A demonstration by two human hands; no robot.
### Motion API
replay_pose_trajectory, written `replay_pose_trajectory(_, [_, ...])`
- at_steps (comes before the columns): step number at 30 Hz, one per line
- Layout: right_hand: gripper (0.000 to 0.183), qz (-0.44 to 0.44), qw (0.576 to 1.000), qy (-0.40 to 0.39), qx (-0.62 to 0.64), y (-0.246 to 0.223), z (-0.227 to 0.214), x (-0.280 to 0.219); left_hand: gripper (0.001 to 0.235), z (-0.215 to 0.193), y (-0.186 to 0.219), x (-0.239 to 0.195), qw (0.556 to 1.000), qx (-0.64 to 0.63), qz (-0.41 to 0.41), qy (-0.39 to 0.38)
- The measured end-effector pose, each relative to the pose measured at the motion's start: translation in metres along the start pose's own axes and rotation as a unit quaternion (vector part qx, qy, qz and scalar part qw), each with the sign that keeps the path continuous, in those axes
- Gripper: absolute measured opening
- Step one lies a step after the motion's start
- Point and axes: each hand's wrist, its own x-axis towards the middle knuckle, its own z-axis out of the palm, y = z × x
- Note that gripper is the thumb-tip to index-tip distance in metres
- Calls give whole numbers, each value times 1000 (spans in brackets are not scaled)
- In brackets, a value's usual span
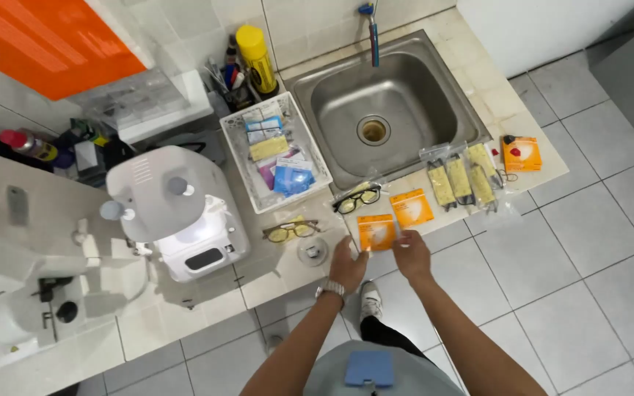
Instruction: Cleaning eyeglasses with a cloth and operating an automated lens edging machine to process lenses as part of a packaging workflow.
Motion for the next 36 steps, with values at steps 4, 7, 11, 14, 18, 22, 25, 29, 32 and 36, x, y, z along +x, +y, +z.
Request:
replay_pose_trajectory(4, [45, 3, 997, -72, 14, -21, -22, -10, 75, 40, -3, 54, 993, 11, -83, 82])
replay_pose_trajectory(7, [54, 125, 942, -170, 260, -52, -52, -30, 65, 55, -34, 92, 980, 6, -160, 119])
replay_pose_trajectory(11, [48, 67, 934, -272, 223, -39, -52, -13, 40, 47, -31, 72, 996, -36, -76, 31])
replay_pose_trajectory(14, [42, 23, 926, -313, 209, -31, -54, -7, 53, 32, 27, 6, 999, 11, -33, 32])
replay_pose_trajectory(18, [31, -32, 917, -381, 113, -50, -67, -34, 103, 35, 56, -31, 978, 176, -17, 113])
replay_pose_trajectory(22, [46, -46, 876, -458, 148, -67, -84, -47, 101, 34, 44, -41, 967, 201, 15, 159])
replay_pose_trajectory(25, [64, 83, 807, -488, 321, -61, -76, -26, 109, 26, 44, -59, 975, 161, 18, 153])
replay_pose_trajectory(29, [42, -145, 931, -282, 182, -64, -46, 30, 110, 14, 36, -75, 984, 108, -3, 142])
replay_pose_trajectory(32, [45, -370, 912, -93, -148, -96, -36, 46, 107, 8, 31, -85, 986, 82, -1, 147])
replay_pose_trajectory(36, [23, -473, 791, -54, -384, -94, -2, 94, 106, -2, 29, -94, 988, 79, -5, 132])
